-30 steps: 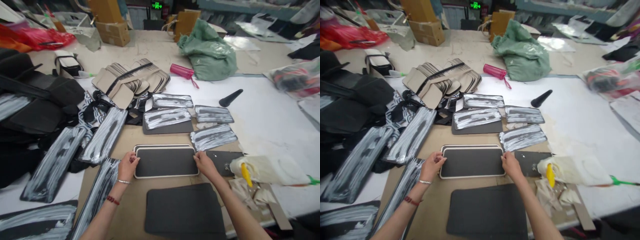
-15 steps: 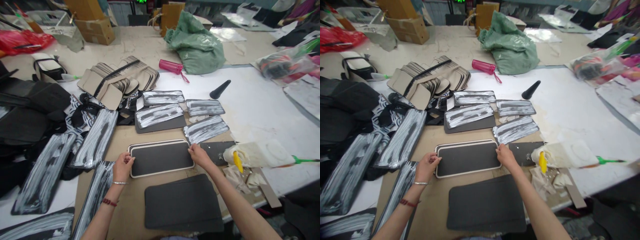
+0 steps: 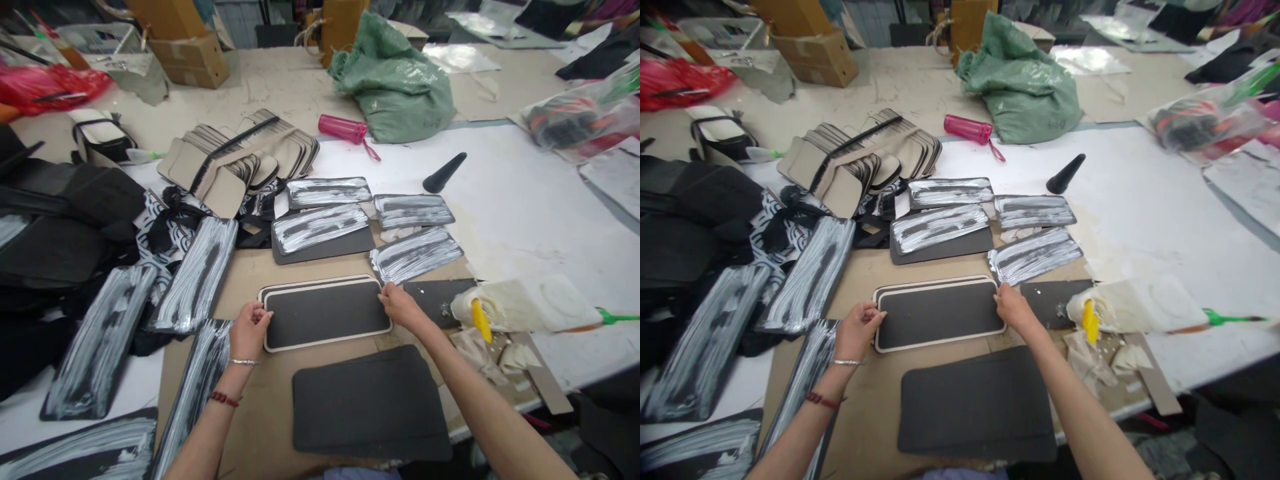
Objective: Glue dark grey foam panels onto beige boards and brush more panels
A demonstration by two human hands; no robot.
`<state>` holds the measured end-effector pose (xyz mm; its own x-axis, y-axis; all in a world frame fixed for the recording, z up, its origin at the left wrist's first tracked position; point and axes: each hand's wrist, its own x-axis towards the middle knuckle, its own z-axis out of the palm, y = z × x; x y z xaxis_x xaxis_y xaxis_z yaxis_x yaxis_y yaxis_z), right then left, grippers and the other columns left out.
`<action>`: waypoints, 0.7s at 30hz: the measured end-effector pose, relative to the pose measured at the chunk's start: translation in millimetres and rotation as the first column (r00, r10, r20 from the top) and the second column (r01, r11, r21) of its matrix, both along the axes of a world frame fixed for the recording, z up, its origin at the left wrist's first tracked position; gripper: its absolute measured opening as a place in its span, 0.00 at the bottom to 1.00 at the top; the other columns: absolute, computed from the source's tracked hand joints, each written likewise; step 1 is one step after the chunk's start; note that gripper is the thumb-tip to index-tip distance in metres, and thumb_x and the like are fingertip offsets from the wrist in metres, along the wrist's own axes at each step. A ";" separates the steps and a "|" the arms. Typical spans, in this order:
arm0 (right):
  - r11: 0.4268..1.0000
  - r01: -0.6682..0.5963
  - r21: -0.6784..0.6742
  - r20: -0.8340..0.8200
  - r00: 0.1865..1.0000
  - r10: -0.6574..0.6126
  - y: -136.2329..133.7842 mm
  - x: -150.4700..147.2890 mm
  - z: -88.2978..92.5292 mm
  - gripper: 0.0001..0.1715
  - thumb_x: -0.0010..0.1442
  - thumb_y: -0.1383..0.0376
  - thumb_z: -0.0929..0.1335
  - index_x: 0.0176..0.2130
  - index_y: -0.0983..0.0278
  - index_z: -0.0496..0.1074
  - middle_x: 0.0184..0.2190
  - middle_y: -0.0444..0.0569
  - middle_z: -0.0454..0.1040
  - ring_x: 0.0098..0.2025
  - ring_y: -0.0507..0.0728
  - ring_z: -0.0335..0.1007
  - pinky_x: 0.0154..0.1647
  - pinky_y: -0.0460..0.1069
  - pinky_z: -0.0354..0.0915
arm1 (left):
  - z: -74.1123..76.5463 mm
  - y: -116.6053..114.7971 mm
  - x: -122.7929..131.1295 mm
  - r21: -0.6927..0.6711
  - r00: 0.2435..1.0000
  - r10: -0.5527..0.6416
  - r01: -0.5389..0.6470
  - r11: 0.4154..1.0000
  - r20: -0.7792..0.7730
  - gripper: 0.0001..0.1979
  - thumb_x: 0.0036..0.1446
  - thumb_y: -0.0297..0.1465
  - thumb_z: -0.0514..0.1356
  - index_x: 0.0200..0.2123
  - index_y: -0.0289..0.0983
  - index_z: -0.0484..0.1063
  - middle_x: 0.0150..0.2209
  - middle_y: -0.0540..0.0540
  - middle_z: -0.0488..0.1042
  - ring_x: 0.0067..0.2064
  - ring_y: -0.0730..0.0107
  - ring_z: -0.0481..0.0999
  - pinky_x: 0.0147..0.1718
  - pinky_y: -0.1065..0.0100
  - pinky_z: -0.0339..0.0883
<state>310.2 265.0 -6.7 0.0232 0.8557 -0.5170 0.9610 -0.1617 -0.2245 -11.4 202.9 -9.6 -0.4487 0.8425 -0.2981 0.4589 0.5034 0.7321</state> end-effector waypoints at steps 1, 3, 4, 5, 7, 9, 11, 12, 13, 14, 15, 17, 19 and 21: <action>1.000 -0.001 0.005 0.000 1.000 0.001 -0.3 0.1 -0.5 0.03 0.58 0.67 0.60 0.34 0.64 0.61 0.29 0.50 0.69 0.32 0.54 0.65 0.29 0.45 0.51 | -0.4 -0.2 0.0 0.004 1.000 0.000 0.000 1.000 0.003 0.13 0.39 0.35 0.58 0.31 0.38 0.65 0.21 0.54 0.70 0.25 0.68 0.71 0.30 0.67 0.65; 1.000 -0.004 0.015 -0.003 1.000 0.004 -1.1 0.7 -1.9 0.02 0.58 0.67 0.60 0.33 0.64 0.60 0.29 0.50 0.68 0.32 0.54 0.64 0.29 0.45 0.51 | -1.8 -0.3 -0.2 0.015 1.000 0.000 0.000 1.000 0.017 0.13 0.39 0.35 0.58 0.31 0.38 0.65 0.21 0.54 0.70 0.25 0.69 0.71 0.30 0.67 0.65; 1.000 -0.006 0.021 -0.005 1.000 0.006 -1.6 1.1 -2.9 0.02 0.58 0.67 0.60 0.33 0.64 0.60 0.29 0.49 0.68 0.31 0.53 0.64 0.29 0.45 0.51 | -2.8 -0.3 -0.3 0.024 1.000 0.002 -0.002 1.000 0.026 0.12 0.39 0.34 0.58 0.31 0.38 0.65 0.21 0.54 0.70 0.25 0.69 0.71 0.30 0.67 0.65; 1.000 -0.009 0.027 -0.006 1.000 0.009 -2.1 1.5 -3.9 0.02 0.58 0.67 0.60 0.32 0.64 0.60 0.29 0.49 0.68 0.31 0.53 0.64 0.29 0.45 0.51 | -3.8 -0.2 -0.3 0.034 0.999 0.006 -0.007 0.999 0.035 0.12 0.40 0.34 0.58 0.31 0.38 0.65 0.21 0.54 0.70 0.24 0.69 0.70 0.30 0.67 0.65; 0.999 -0.013 0.039 -0.008 1.000 0.013 -3.1 2.2 -6.0 0.02 0.58 0.67 0.59 0.32 0.63 0.59 0.28 0.47 0.68 0.30 0.53 0.63 0.29 0.45 0.51 | -5.7 -0.3 -0.1 0.047 0.998 0.024 -0.026 0.999 0.051 0.11 0.40 0.32 0.58 0.31 0.38 0.64 0.20 0.55 0.69 0.24 0.70 0.70 0.30 0.68 0.65; 0.998 -0.017 0.053 -0.009 1.000 0.017 -3.7 2.4 -7.5 0.03 0.58 0.67 0.59 0.31 0.63 0.58 0.27 0.47 0.67 0.30 0.53 0.63 0.29 0.45 0.52 | -7.4 -0.7 0.6 0.055 0.997 0.038 -0.041 0.998 0.071 0.10 0.40 0.30 0.58 0.31 0.38 0.64 0.20 0.56 0.69 0.23 0.71 0.69 0.29 0.68 0.64; 0.998 -0.021 0.066 -0.012 1.000 0.022 -3.7 2.2 -8.6 0.04 0.58 0.68 0.59 0.30 0.62 0.57 0.26 0.47 0.66 0.30 0.53 0.64 0.29 0.45 0.52 | -8.9 -1.0 1.4 0.065 0.995 0.046 -0.052 0.997 0.086 0.10 0.41 0.29 0.58 0.31 0.38 0.64 0.20 0.56 0.68 0.23 0.72 0.69 0.29 0.69 0.64; 0.997 -0.021 0.073 -0.013 1.000 0.023 -3.4 2.2 -9.1 0.05 0.58 0.68 0.59 0.29 0.62 0.56 0.25 0.46 0.66 0.29 0.53 0.64 0.29 0.45 0.52 | -9.6 -1.0 1.7 0.070 0.995 0.049 -0.055 0.996 0.088 0.10 0.41 0.28 0.58 0.31 0.38 0.64 0.20 0.56 0.68 0.23 0.73 0.69 0.29 0.70 0.63; 0.997 -0.019 0.080 -0.013 1.000 0.020 -3.0 2.3 -9.8 0.06 0.57 0.68 0.59 0.28 0.62 0.56 0.24 0.46 0.66 0.29 0.54 0.64 0.29 0.45 0.52 | -10.2 -0.8 2.0 0.074 0.995 0.054 -0.060 0.995 0.086 0.10 0.41 0.27 0.58 0.31 0.37 0.64 0.20 0.56 0.68 0.23 0.73 0.69 0.28 0.70 0.63; 0.996 -0.012 0.083 -0.010 1.000 0.013 -2.5 2.6 -10.5 0.06 0.57 0.68 0.59 0.28 0.61 0.56 0.24 0.46 0.65 0.28 0.54 0.64 0.28 0.45 0.52 | -10.6 -0.6 2.2 0.077 0.995 0.060 -0.067 0.995 0.082 0.10 0.41 0.27 0.59 0.31 0.37 0.64 0.19 0.56 0.68 0.23 0.73 0.69 0.28 0.71 0.63; 0.996 -0.003 0.086 -0.006 1.000 0.004 -2.0 2.9 -11.4 0.06 0.57 0.68 0.59 0.27 0.61 0.56 0.23 0.46 0.65 0.28 0.54 0.64 0.28 0.45 0.52 | -10.9 -0.4 2.3 0.078 0.995 0.066 -0.072 0.994 0.077 0.09 0.41 0.26 0.59 0.31 0.37 0.65 0.19 0.56 0.68 0.23 0.74 0.69 0.27 0.71 0.63; 0.996 0.014 0.091 0.003 1.000 -0.015 -0.9 3.9 -13.2 0.06 0.56 0.66 0.60 0.27 0.61 0.58 0.22 0.45 0.65 0.27 0.54 0.64 0.28 0.45 0.52 | -10.5 0.1 2.6 0.079 0.995 0.071 -0.077 0.994 0.070 0.09 0.41 0.25 0.59 0.30 0.37 0.65 0.19 0.56 0.68 0.23 0.74 0.69 0.27 0.71 0.63; 0.995 0.024 0.095 0.009 1.000 -0.025 -0.1 4.8 -14.5 0.06 0.56 0.66 0.60 0.26 0.61 0.59 0.22 0.45 0.65 0.26 0.54 0.64 0.27 0.45 0.52 | -9.3 0.4 2.8 0.079 0.996 0.069 -0.074 0.994 0.064 0.10 0.41 0.23 0.59 0.30 0.37 0.65 0.20 0.56 0.68 0.23 0.74 0.69 0.27 0.71 0.63; 0.994 0.027 0.103 0.013 1.000 -0.029 0.4 5.1 -15.0 0.05 0.55 0.65 0.61 0.27 0.62 0.61 0.22 0.45 0.66 0.26 0.54 0.64 0.28 0.46 0.52 | -8.0 0.2 3.2 0.081 0.997 0.061 -0.066 0.995 0.057 0.10 0.42 0.23 0.59 0.31 0.37 0.64 0.20 0.56 0.68 0.23 0.74 0.69 0.27 0.71 0.63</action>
